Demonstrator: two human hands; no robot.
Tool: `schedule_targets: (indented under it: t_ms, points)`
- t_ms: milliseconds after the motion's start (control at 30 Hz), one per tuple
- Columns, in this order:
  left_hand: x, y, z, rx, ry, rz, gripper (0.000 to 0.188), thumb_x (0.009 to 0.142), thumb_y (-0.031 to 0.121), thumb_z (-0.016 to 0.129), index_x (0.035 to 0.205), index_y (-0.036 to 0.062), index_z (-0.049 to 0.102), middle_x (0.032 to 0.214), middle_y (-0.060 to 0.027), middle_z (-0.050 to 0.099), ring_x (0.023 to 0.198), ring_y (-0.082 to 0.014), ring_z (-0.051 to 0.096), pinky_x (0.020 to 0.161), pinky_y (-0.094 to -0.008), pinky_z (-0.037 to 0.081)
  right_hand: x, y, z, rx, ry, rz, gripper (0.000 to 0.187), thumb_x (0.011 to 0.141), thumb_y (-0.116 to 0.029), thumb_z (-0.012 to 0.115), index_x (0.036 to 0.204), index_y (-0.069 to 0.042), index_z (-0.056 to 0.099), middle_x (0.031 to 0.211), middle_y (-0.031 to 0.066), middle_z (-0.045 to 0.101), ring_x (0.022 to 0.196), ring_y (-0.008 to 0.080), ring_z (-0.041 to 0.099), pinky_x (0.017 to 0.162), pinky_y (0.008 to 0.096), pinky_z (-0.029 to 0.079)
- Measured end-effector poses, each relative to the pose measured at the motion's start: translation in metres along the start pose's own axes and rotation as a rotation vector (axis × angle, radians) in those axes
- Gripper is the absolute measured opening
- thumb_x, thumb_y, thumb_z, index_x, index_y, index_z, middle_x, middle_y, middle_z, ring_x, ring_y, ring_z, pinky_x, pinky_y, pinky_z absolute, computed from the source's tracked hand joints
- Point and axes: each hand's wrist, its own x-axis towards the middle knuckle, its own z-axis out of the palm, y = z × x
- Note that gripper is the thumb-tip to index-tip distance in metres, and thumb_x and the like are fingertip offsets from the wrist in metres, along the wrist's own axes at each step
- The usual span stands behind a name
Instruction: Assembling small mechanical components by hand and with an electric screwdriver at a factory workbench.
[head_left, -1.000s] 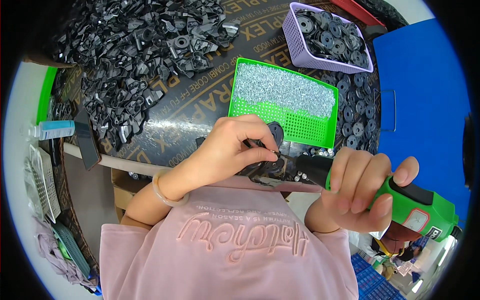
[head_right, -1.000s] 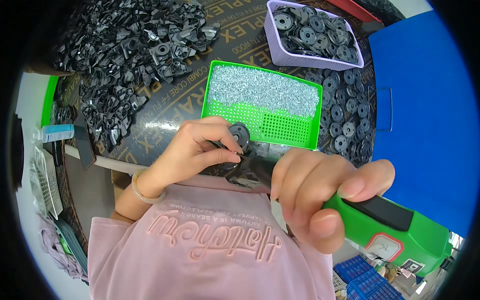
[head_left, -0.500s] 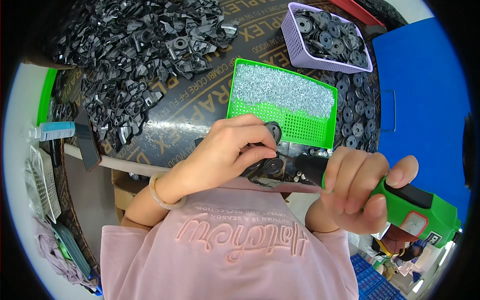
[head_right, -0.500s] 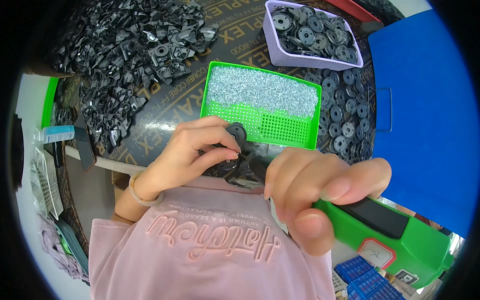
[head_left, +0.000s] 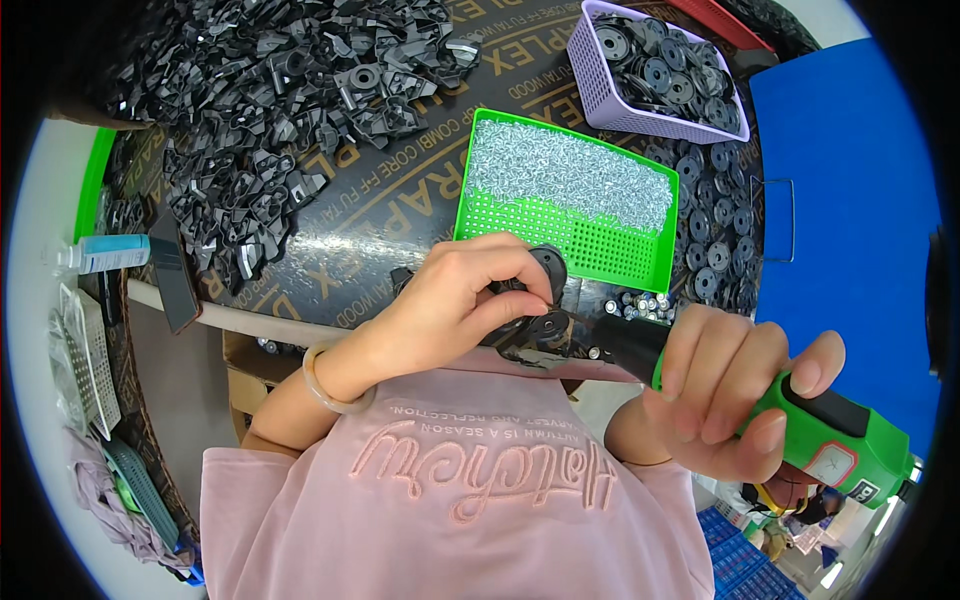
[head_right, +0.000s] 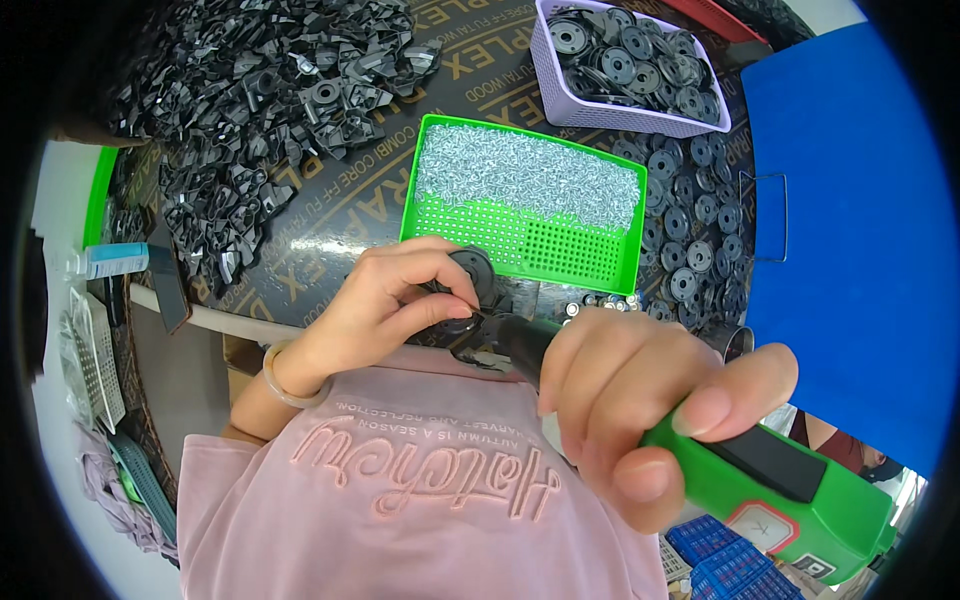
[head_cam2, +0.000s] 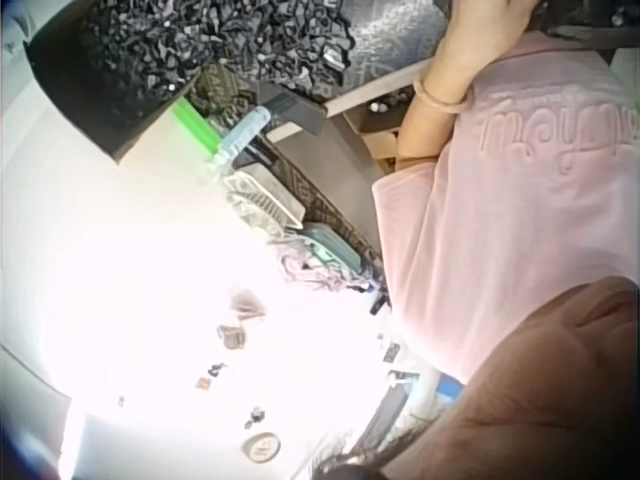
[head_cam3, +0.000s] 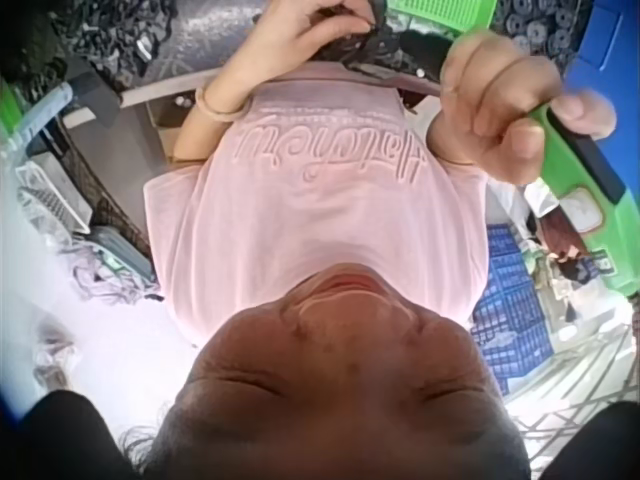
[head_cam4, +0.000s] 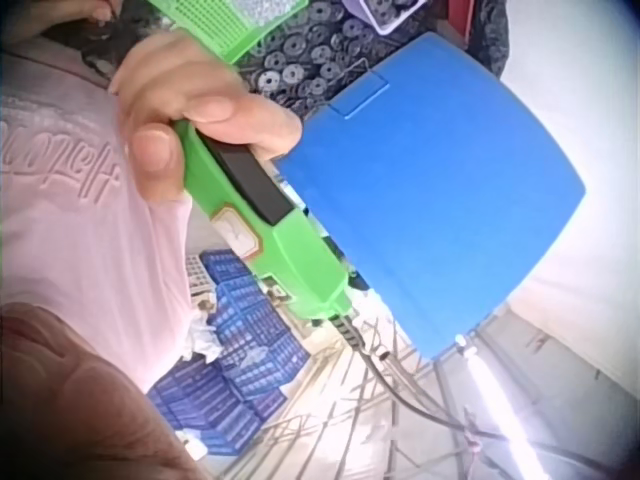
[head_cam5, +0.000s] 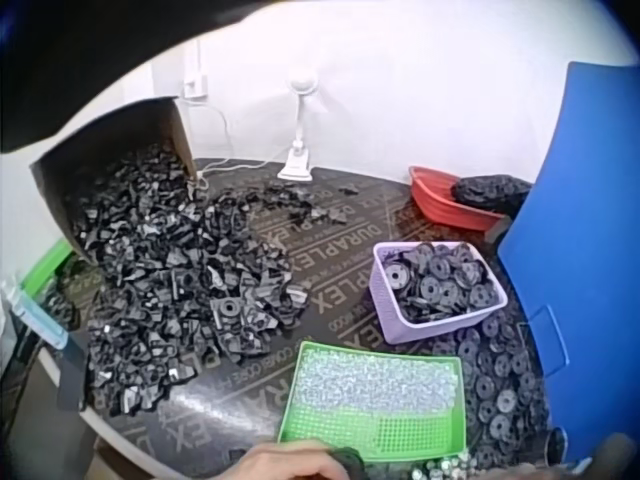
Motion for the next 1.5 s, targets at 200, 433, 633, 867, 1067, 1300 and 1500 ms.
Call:
schedule_targets:
  t_ms: [200, 433, 633, 867, 1067, 1300, 1500]
  points:
    - [0.0, -0.004, -0.001, -0.098, -0.01, -0.001, 0.006, 0.085, -0.001, 0.072, 0.09, 0.001, 0.069, 0.088, -0.0052, 0.063, 0.077, -0.0124, 0.061, 0.061, -0.0248, 0.045, -0.002, -0.001, -0.001, 0.012, 0.002, -0.024, 0.026, 0.095, -0.016, 0.062, 0.115, -0.012, 0.045, 0.069, -0.0006, 0.053, 0.055, 0.0105, 0.05, 0.056, 0.0273, 0.044]
    - [-0.001, -0.007, 0.002, -0.16, -0.021, -0.009, 0.006, 0.084, -0.002, 0.072, 0.089, -0.0003, 0.069, 0.088, -0.0063, 0.065, 0.073, -0.0118, 0.062, 0.062, -0.0241, 0.047, -0.007, 0.0, 0.002, 0.002, 0.096, -0.095, 0.028, 0.093, -0.017, 0.065, 0.112, -0.012, 0.045, 0.068, -0.0011, 0.054, 0.054, 0.009, 0.05, 0.054, 0.0255, 0.046]
    - [-0.006, -0.006, 0.01, -0.344, -0.011, -0.104, 0.003, 0.089, -0.001, 0.068, 0.091, 0.0008, 0.067, 0.084, -0.0042, 0.061, 0.072, -0.0108, 0.061, 0.062, -0.0245, 0.049, -0.008, -0.005, 0.004, -0.014, 0.102, -0.077, 0.028, 0.093, -0.018, 0.066, 0.111, -0.012, 0.045, 0.068, -0.0011, 0.055, 0.054, 0.0078, 0.052, 0.053, 0.0246, 0.047]
    - [-0.009, -0.007, 0.013, -0.409, 0.03, -0.106, 0.003, 0.09, -0.002, 0.067, 0.092, 0.0, 0.067, 0.086, -0.0042, 0.062, 0.072, -0.0089, 0.061, 0.061, -0.0231, 0.049, -0.009, -0.007, 0.004, -0.006, 0.082, -0.051, 0.028, 0.093, -0.017, 0.066, 0.111, -0.012, 0.045, 0.067, -0.0009, 0.055, 0.053, 0.0086, 0.051, 0.053, 0.025, 0.047]
    - [-0.008, -0.001, 0.01, -0.215, 0.002, -0.083, 0.006, 0.086, -0.008, 0.069, 0.091, -0.0054, 0.069, 0.095, -0.0104, 0.06, 0.08, -0.0126, 0.063, 0.062, -0.0231, 0.057, -0.009, -0.006, 0.002, -0.011, 0.077, -0.055, 0.028, 0.093, -0.016, 0.066, 0.111, -0.012, 0.045, 0.067, -0.0007, 0.054, 0.053, 0.0093, 0.05, 0.053, 0.0256, 0.046]
    - [-0.01, 0.001, 0.009, -0.205, 0.022, -0.111, 0.019, 0.086, -0.007, 0.07, 0.105, -0.0036, 0.066, 0.102, -0.0115, 0.061, 0.089, -0.0137, 0.064, 0.067, -0.0243, 0.059, -0.008, -0.008, -0.001, -0.008, 0.087, -0.061, 0.026, 0.095, -0.016, 0.062, 0.115, -0.011, 0.046, 0.069, -0.0014, 0.052, 0.056, 0.009, 0.049, 0.058, 0.0278, 0.043]
    - [-0.009, 0.009, 0.011, -0.254, 0.077, -0.221, 0.042, 0.086, -0.007, 0.07, 0.126, -0.0014, 0.059, 0.119, -0.0142, 0.064, 0.102, -0.0149, 0.065, 0.074, -0.0264, 0.059, 0.001, -0.002, -0.003, -0.057, 0.059, -0.044, 0.023, 0.097, -0.018, 0.056, 0.117, -0.011, 0.047, 0.069, -0.0022, 0.051, 0.057, 0.0087, 0.048, 0.061, 0.0287, 0.041]
